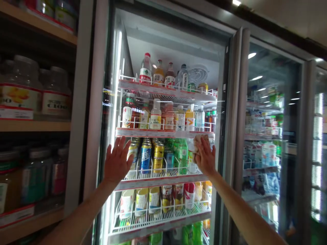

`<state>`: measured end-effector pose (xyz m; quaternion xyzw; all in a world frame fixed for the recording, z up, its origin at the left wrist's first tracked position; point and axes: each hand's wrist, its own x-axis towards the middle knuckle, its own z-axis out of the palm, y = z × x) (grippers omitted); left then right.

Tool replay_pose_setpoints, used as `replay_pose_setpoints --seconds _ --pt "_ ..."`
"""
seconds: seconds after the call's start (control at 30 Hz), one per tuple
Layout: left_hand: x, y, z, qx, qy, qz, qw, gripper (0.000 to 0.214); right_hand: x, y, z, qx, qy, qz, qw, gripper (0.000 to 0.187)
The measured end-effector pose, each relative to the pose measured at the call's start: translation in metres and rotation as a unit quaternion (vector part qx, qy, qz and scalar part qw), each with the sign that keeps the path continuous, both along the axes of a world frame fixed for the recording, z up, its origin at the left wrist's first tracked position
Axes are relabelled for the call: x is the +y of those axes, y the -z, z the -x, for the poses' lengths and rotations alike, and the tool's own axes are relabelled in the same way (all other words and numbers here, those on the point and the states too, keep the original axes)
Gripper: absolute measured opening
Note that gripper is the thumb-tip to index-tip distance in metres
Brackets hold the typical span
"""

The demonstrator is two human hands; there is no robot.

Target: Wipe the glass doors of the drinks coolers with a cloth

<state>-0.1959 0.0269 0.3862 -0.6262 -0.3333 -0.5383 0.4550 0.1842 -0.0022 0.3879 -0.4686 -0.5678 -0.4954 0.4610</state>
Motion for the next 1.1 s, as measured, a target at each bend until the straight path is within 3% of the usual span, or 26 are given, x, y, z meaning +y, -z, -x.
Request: replay_pose_setpoints --seconds 0.1,0.17,0.23,0.3,0.37,0.5,0.57,0.73,0.77,0.83,0.9,0.93,1.1 --pt "-0.002 0.0 0.0 0.002 -0.001 0.004 1.0 0.066 0.004 -0.018 0.011 0.119 0.006 -0.068 0.991 0.053" --pt "-0.003 0.0 0.001 0.006 -0.006 0.003 1.0 0.067 0.005 -0.022 0.03 0.125 -0.01 -0.081 0.989 0.055" --pt "-0.003 0.0 0.001 0.009 -0.013 -0.002 1.0 0.068 0.004 -0.02 0.054 0.013 -0.04 -0.039 0.998 0.056" --pt "-0.004 0.0 0.001 0.011 -0.017 -0.008 1.0 0.068 0.003 -0.02 0.068 -0.118 -0.061 0.005 0.991 0.058" --pt "-0.003 -0.001 0.001 0.012 -0.018 -0.012 1.0 0.068 0.005 -0.03 0.067 -0.148 -0.063 0.004 0.987 0.059" --pt "-0.003 -0.001 0.002 0.018 -0.021 -0.019 0.999 0.068 0.014 -0.072 0.042 0.082 -0.033 -0.098 0.991 0.057" --pt "-0.003 -0.001 0.002 0.02 -0.026 -0.022 0.999 0.069 0.015 -0.082 0.04 0.129 -0.03 -0.121 0.984 0.056" --pt "-0.002 -0.001 0.003 0.019 -0.028 -0.031 0.999 0.068 0.01 -0.074 0.047 -0.085 -0.044 -0.022 0.995 0.056" --pt "-0.002 -0.002 0.003 0.018 -0.028 -0.033 0.999 0.068 0.01 -0.075 0.042 -0.07 -0.04 -0.024 0.996 0.056" --pt "-0.001 -0.002 0.003 0.018 -0.03 -0.034 0.999 0.068 0.011 -0.085 0.028 0.058 -0.027 -0.063 0.996 0.056" --pt "0.0 -0.002 0.003 0.017 -0.032 -0.028 0.999 0.067 0.012 -0.096 0.018 0.182 -0.019 -0.095 0.979 0.055" --pt "0.001 -0.001 0.003 0.017 -0.031 -0.023 0.999 0.067 0.012 -0.099 0.018 0.197 -0.02 -0.098 0.975 0.054" --pt "-0.004 0.002 0.006 0.017 -0.017 -0.004 1.0 0.065 0.007 -0.093 0.032 -0.052 -0.037 -0.024 0.998 0.051"
